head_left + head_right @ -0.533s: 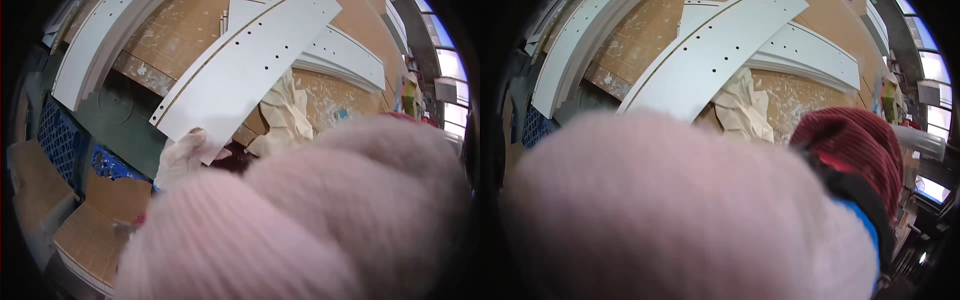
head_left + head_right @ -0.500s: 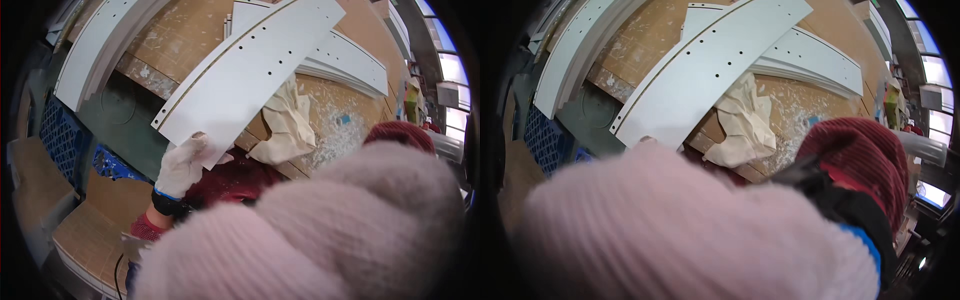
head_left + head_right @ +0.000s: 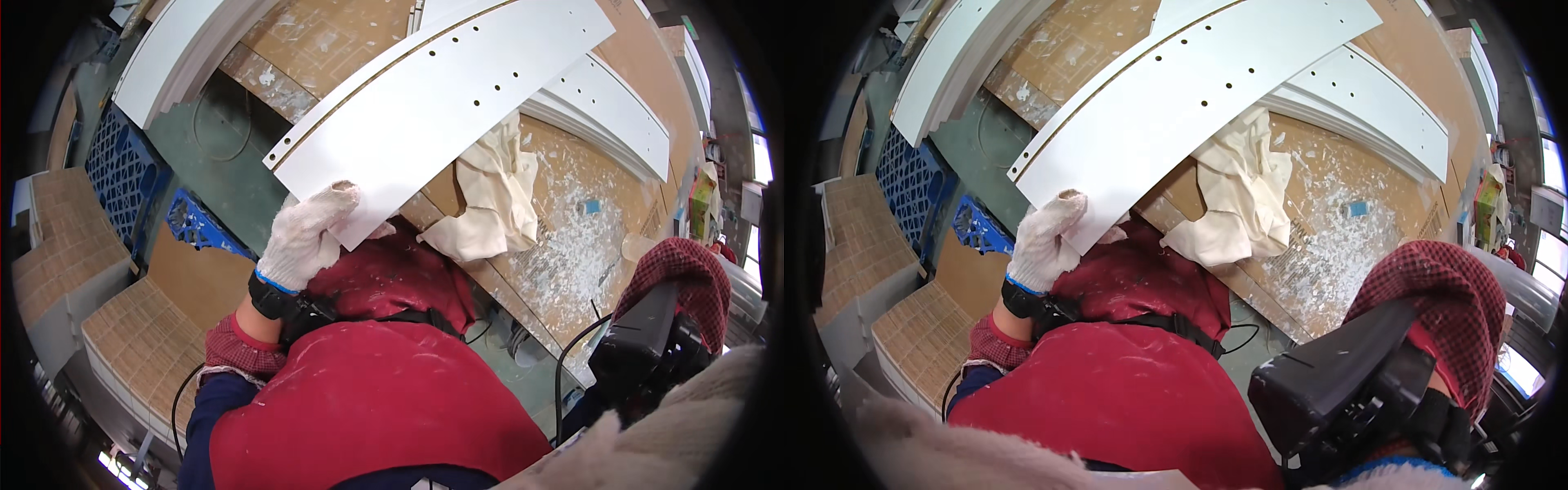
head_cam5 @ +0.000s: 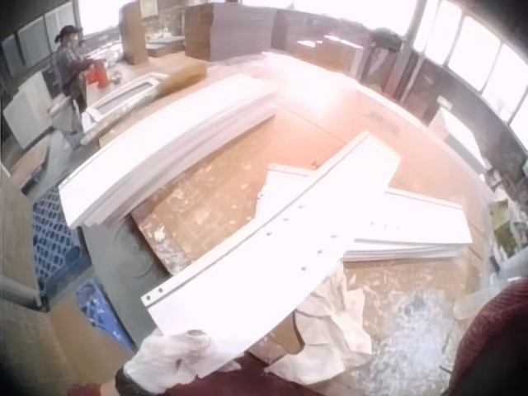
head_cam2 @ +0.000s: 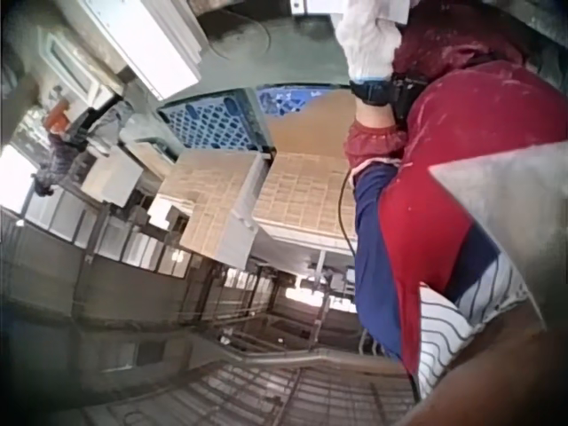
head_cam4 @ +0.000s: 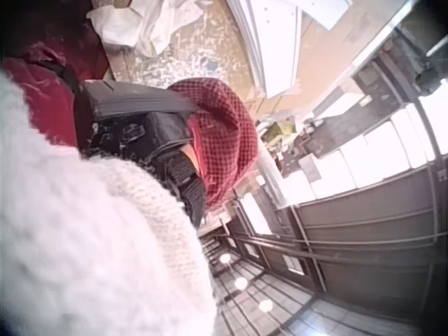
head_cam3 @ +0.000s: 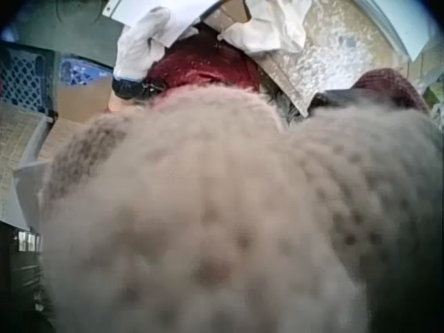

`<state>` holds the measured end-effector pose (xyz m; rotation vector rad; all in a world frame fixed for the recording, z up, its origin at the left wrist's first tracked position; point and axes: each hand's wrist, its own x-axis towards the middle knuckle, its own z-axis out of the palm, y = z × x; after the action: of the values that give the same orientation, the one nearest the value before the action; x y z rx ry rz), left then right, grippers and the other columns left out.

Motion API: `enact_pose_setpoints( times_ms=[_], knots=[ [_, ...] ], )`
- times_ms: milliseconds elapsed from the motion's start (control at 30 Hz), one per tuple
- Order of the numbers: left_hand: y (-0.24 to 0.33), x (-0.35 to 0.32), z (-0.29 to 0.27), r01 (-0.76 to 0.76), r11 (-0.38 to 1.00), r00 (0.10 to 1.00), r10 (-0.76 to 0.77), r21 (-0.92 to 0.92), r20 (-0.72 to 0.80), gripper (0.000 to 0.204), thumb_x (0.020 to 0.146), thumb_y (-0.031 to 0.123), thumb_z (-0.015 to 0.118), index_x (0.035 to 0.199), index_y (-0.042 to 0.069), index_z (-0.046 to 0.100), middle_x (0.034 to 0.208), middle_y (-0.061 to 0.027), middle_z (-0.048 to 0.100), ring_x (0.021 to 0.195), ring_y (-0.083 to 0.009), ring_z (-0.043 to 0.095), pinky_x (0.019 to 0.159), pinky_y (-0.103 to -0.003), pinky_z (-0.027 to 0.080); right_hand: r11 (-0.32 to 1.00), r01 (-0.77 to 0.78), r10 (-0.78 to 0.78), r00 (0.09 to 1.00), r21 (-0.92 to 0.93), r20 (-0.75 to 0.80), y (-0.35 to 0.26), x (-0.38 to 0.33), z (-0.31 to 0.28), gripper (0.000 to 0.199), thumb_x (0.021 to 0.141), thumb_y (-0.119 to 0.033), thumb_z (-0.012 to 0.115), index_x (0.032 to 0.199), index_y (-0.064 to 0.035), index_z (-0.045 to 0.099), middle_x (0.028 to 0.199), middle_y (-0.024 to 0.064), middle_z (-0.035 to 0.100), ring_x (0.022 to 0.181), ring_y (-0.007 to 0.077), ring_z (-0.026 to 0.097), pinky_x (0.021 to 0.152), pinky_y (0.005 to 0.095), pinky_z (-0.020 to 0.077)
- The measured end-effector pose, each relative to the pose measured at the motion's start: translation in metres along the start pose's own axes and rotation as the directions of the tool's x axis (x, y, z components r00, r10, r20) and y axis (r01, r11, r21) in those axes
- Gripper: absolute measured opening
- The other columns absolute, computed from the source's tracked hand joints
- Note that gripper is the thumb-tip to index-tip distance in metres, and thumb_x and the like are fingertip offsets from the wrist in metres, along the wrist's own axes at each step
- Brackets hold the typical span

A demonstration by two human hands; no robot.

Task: The person wipes the surface of white rectangular panels with a cloth. They handle the panels one at a time, lifting them from a stack, wiping them, and placing them back down. The person uses a small blue tool to scrape or clean the edges of the panels.

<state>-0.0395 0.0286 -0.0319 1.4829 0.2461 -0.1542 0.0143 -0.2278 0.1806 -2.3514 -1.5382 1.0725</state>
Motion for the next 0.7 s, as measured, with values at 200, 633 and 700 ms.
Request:
enact_pose_setpoints(
  times_ms=[200,633,700],
  knots=[
    [0.030,0.013,0.008,0.338,0.603,0.937,-0.291,-0.723,0.195,0.026,0.089,-0.003,0.052,0.115,-0.010,0.053,0.108,-0.0223,0.062,0.100,-0.0344,0.065,0.087,-0.042,0.056,0.987,-0.150,0.139,0.978,-0.057,-0.158,0.010,0.012,-0.025,0.024,0.080,-0.016,0.056,0.103,-0.0104,0.061,0.085,0.0053,0.064,0.077,0.0212,0.067,0.059,0.0301,0.0525],
    [0.036,-0.017,-0.012,0.204,0.613,0.948,-0.318,-0.764,-0.002,0.053,0.082,-0.002,0.054,0.131,-0.011,0.036,0.120,-0.0278,0.053,0.104,-0.0417,0.061,0.077,-0.053,0.059,0.980,0.105,-0.162,0.915,-0.169,-0.370,0.058,0.169,0.021,0.023,0.081,-0.012,0.056,0.103,-0.0055,0.056,0.087,0.0073,0.060,0.079,0.0215,0.065,0.064,0.0299,0.0516],
    [0.033,-0.022,-0.020,0.215,0.610,0.938,-0.345,-0.763,-0.011,0.053,0.081,-0.003,0.054,0.129,-0.013,0.036,0.115,-0.0291,0.056,0.098,-0.0423,0.064,0.074,-0.054,0.060,0.981,0.097,-0.156,0.912,-0.170,-0.379,0.065,0.173,0.017,0.026,0.081,-0.011,0.056,0.105,-0.0045,0.055,0.089,0.0081,0.060,0.081,0.0226,0.065,0.066,0.0305,0.0525]
  ],
)
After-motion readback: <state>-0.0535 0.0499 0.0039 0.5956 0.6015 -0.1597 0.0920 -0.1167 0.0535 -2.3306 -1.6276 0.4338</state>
